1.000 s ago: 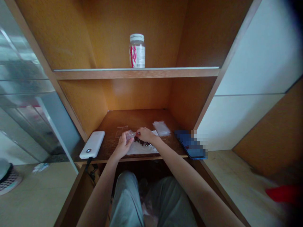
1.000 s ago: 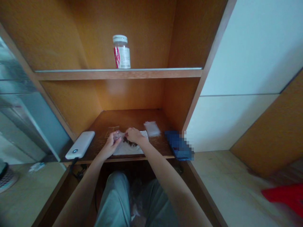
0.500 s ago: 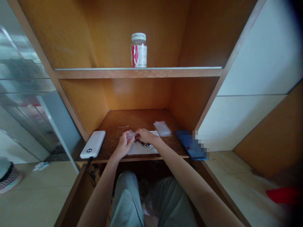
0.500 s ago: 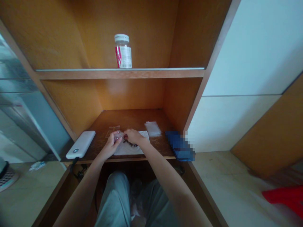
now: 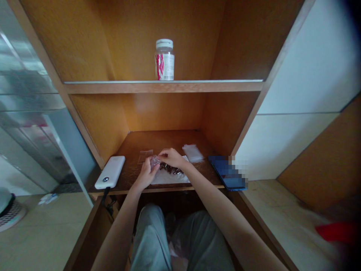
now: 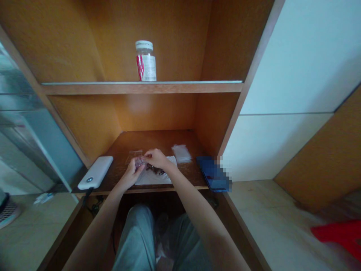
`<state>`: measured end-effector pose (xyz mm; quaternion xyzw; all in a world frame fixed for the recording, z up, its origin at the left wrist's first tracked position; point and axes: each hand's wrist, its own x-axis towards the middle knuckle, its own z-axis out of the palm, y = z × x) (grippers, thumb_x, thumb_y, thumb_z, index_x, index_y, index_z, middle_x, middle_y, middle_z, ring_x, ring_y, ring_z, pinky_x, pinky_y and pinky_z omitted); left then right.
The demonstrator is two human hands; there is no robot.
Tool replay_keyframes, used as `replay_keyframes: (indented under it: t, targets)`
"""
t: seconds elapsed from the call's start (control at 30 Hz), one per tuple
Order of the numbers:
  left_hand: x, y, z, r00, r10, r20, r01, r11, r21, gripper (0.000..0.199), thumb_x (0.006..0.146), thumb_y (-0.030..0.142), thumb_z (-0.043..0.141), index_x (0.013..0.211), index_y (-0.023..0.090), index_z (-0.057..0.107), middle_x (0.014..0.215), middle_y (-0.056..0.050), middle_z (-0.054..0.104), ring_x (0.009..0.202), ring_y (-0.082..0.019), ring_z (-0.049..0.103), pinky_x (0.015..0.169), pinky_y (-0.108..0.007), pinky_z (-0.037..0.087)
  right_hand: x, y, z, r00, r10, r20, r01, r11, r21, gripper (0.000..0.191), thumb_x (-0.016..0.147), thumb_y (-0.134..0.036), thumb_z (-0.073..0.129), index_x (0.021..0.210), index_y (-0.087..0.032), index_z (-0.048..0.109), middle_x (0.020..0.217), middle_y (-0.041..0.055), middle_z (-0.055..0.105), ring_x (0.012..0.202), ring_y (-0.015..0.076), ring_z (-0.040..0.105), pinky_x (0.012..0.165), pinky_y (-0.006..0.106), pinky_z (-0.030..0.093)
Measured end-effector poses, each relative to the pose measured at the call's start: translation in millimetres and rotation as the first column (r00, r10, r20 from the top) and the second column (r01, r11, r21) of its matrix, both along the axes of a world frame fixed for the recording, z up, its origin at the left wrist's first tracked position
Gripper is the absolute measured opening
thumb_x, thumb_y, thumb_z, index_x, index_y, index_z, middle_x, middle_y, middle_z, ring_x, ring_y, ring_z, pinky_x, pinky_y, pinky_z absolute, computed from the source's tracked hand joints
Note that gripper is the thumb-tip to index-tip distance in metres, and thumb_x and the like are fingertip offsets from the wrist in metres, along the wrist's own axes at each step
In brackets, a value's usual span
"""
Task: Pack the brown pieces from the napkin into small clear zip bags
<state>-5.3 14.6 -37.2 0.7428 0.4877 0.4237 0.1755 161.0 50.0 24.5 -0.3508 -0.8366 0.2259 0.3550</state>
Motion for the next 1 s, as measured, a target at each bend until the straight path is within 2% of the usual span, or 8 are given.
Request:
replay_keyframes:
  t: [0.07, 0.13, 0.2, 0.3, 0.4, 0.7, 0.9, 1.0]
  targets:
    - [0.2, 0.6, -0.2, 1.0, 0.003, -0.003, -0.003, 1.0, 0.007, 0.041, 0.082, 0.04, 0.043, 0.114, 0.016, 0.034, 0.117, -0.014, 0.047, 0.111, -0.022, 0.047, 0.096, -0.042, 0.034, 0.3, 0.7, -0.3, 0.998, -0.063, 0.031, 0.063, 0.998, 0.028, 0.023, 0.082, -0.026, 0.048, 0.077, -0.013, 0.066, 0.078, 0.0053, 0.066, 0.071, 0.0106, 0.057, 0.067, 0.02, 0.04]
    - [0.2, 1.0, -0.6, 1.0, 0.014, -0.003, -0.014, 1.0, 0.01, 0.041, 0.081, 0.039, 0.044, 0.114, 0.017, 0.034, 0.118, -0.014, 0.047, 0.112, -0.022, 0.046, 0.096, -0.041, 0.034, 2.1, 3.1, -2.5, 0.978, -0.194, 0.075, 0.19, 0.98, 0.053, 0.022, 0.082, -0.022, 0.047, 0.08, -0.013, 0.067, 0.082, 0.0073, 0.066, 0.076, 0.0121, 0.058, 0.07, 0.021, 0.04]
    - [-0.1, 0.8, -0.6, 1.0, 0.016, -0.003, -0.016, 1.0, 0.003, 0.041, 0.081, 0.039, 0.045, 0.115, 0.017, 0.034, 0.119, -0.014, 0.046, 0.113, -0.022, 0.045, 0.097, -0.042, 0.033, 4.5, 6.1, -7.0, 0.944, -0.271, 0.189, 0.265, 0.963, 0.059, 0.021, 0.081, -0.019, 0.048, 0.081, -0.013, 0.068, 0.085, 0.0091, 0.067, 0.079, 0.0142, 0.059, 0.072, 0.023, 0.04]
    - [-0.6, 0.4, -0.5, 1.0, 0.002, 0.0, -0.002, 1.0, -0.012, 0.043, 0.082, 0.039, 0.044, 0.117, 0.017, 0.033, 0.122, -0.015, 0.045, 0.113, -0.022, 0.045, 0.097, -0.042, 0.033, 6.9, 9.9, -15.3, 0.895, -0.256, 0.366, 0.256, 0.965, 0.051, 0.021, 0.079, -0.02, 0.049, 0.082, -0.015, 0.07, 0.089, 0.0104, 0.067, 0.081, 0.0167, 0.06, 0.073, 0.024, 0.041]
    - [-0.8, 0.8, -1.4, 1.0, -0.002, 0.005, 0.002, 1.0, -0.021, 0.044, 0.082, 0.04, 0.044, 0.117, 0.016, 0.032, 0.123, -0.016, 0.044, 0.115, -0.022, 0.044, 0.098, -0.042, 0.032, 6.3, 12.2, -20.3, 0.868, -0.238, 0.437, 0.24, 0.969, 0.05, 0.023, 0.079, -0.022, 0.049, 0.084, -0.016, 0.07, 0.089, 0.0113, 0.068, 0.081, 0.0186, 0.061, 0.071, 0.025, 0.042]
    - [-0.7, 0.8, -3.2, 1.0, -0.002, 0.003, 0.002, 1.0, -0.006, 0.044, 0.082, 0.04, 0.043, 0.118, 0.016, 0.033, 0.123, -0.015, 0.044, 0.115, -0.021, 0.044, 0.098, -0.04, 0.033, -0.8, 16.6, -23.1, 0.848, -0.249, 0.468, 0.242, 0.967, 0.078, 0.021, 0.074, -0.017, 0.053, 0.087, -0.013, 0.068, 0.091, 0.014, 0.067, 0.083, 0.0216, 0.062, 0.071, 0.026, 0.043]
    - [-0.9, 1.9, -4.1, 1.0, -0.003, 0.012, 0.003, 1.0, 0.005, 0.043, 0.081, 0.038, 0.045, 0.117, 0.016, 0.034, 0.121, -0.015, 0.045, 0.113, -0.022, 0.045, 0.097, -0.042, 0.033, -2.4, 16.2, -27.7, 0.806, -0.337, 0.486, 0.322, 0.939, 0.117, 0.024, 0.08, -0.018, 0.045, 0.086, -0.01, 0.066, 0.09, 0.0166, 0.066, 0.082, 0.021, 0.062, 0.07, 0.026, 0.042]
    - [-0.9, 3.1, -5.2, 1.0, 0.001, 0.025, -0.001, 1.0, 0.01, 0.042, 0.081, 0.036, 0.046, 0.116, 0.017, 0.034, 0.121, -0.014, 0.045, 0.113, -0.022, 0.045, 0.098, -0.042, 0.032, -1.8, 15.8, -27.3, 0.818, -0.379, 0.433, 0.366, 0.923, 0.116, 0.023, 0.081, -0.021, 0.045, 0.086, -0.011, 0.065, 0.089, 0.0151, 0.066, 0.081, 0.0184, 0.061, 0.072, 0.024, 0.041]
